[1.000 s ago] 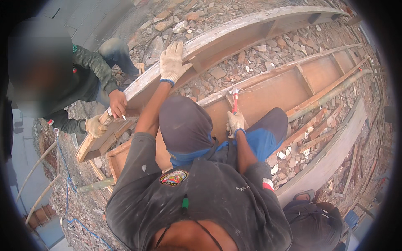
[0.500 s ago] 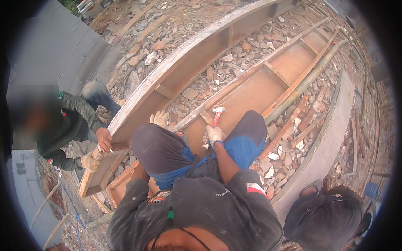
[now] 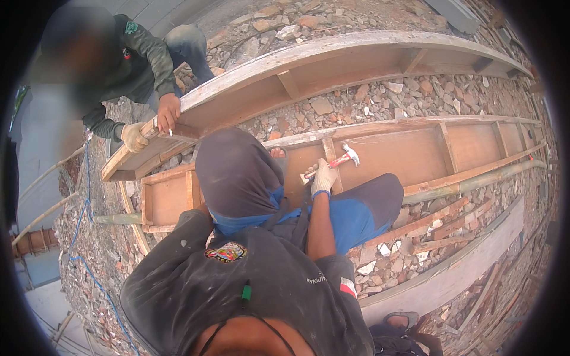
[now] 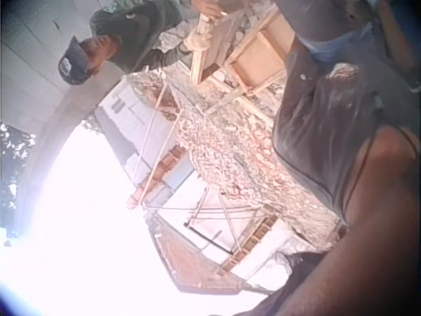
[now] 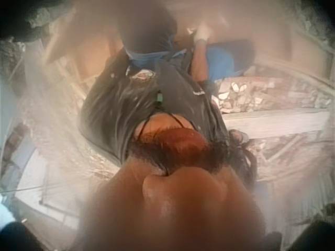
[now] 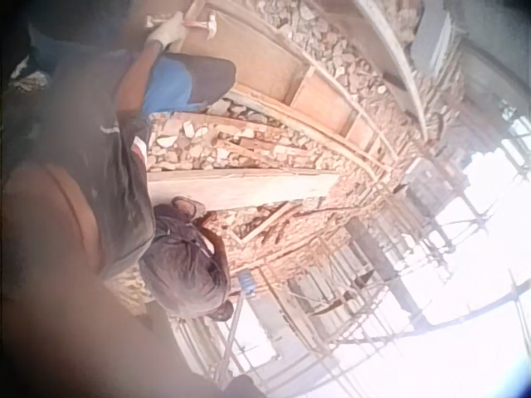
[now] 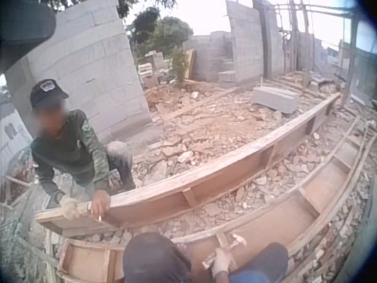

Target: The person sits on the ground at a construction site and uses a hammer to drive nails into wooden planks, assembling a wooden frame structure. Another worker assists by holding the wood in place.

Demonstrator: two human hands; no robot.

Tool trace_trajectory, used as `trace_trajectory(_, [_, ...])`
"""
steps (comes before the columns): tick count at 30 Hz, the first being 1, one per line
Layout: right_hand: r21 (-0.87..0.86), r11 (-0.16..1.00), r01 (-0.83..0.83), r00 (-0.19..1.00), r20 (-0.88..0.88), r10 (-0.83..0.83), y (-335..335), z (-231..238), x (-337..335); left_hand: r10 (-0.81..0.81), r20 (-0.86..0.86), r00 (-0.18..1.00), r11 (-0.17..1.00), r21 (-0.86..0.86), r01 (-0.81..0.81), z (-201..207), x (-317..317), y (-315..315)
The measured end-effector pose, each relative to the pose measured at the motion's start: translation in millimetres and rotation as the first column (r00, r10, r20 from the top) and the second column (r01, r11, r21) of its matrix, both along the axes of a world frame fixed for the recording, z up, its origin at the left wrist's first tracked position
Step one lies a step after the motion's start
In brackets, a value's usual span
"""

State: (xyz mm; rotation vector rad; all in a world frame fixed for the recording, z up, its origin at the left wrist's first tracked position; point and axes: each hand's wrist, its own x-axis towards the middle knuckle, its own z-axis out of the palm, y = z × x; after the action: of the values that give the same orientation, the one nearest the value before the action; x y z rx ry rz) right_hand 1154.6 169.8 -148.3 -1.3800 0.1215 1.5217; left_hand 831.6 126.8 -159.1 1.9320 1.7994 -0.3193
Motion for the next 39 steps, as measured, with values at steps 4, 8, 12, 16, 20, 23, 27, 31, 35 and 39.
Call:
trace_trajectory(4, [0.031,0.999,-0.044,0.998,-0.039,0.045,-3.6,-7.8,0.1,0.078,0.013,0.997,0.997,0.019,-0.079,-7.5,3.3,-24.3])
trace_trajectory(8, [0.028,0.999,-0.033,0.999,-0.015,0.034,-1.1,-12.4,-1.1,0.134,0.019,0.991,0.99,0.031,-0.135,-7.4,7.2,-37.6])
trace_trajectory(12, [0.042,0.999,-0.026,1.0,0.01,0.025,1.3,-15.5,3.3,0.184,0.04,0.982,0.982,0.034,-0.185,-18.5,14.6,-43.9])
trace_trajectory(16, [0.042,0.997,-0.065,0.998,0.006,0.065,2.0,-26.9,9.5,0.181,0.047,0.982,0.983,0.032,-0.183,-11.6,21.2,-32.4])
trace_trajectory(20, [0.044,0.995,-0.087,0.996,0.035,0.085,0.9,-22.9,7.5,0.203,0.053,0.978,0.979,0.018,-0.205,-13.8,24.3,-35.3])
trace_trajectory(23, [0.048,0.995,-0.092,0.995,0.032,0.091,0.5,-19.5,6.9,0.21,0.054,0.976,0.977,0.013,-0.211,-14.7,24.8,-34.2])
trace_trajectory(27, [0.057,0.995,-0.086,0.996,0.01,0.086,0.2,-20.2,7.1,0.212,0.053,0.976,0.977,0.003,-0.212,-14.5,25.8,-31.5])
trace_trajectory(31, [0.051,0.996,-0.07,0.998,-0.002,0.07,1.6,-25.7,8.4,0.215,0.056,0.975,0.977,0.004,-0.215,-18.1,23.8,-26.4])
trace_trajectory(35, [0.056,0.996,-0.069,0.998,0.011,0.068,1.3,-25.3,8.5,0.213,0.062,0.975,0.977,-0.001,-0.213,-18.2,25.2,-24.1])
trace_trajectory(39, [0.067,0.994,-0.09,0.996,0.005,0.09,-0.7,-25.5,8.8,0.21,0.056,0.976,0.978,-0.01,-0.21,-15.3,27.4,-26.2])
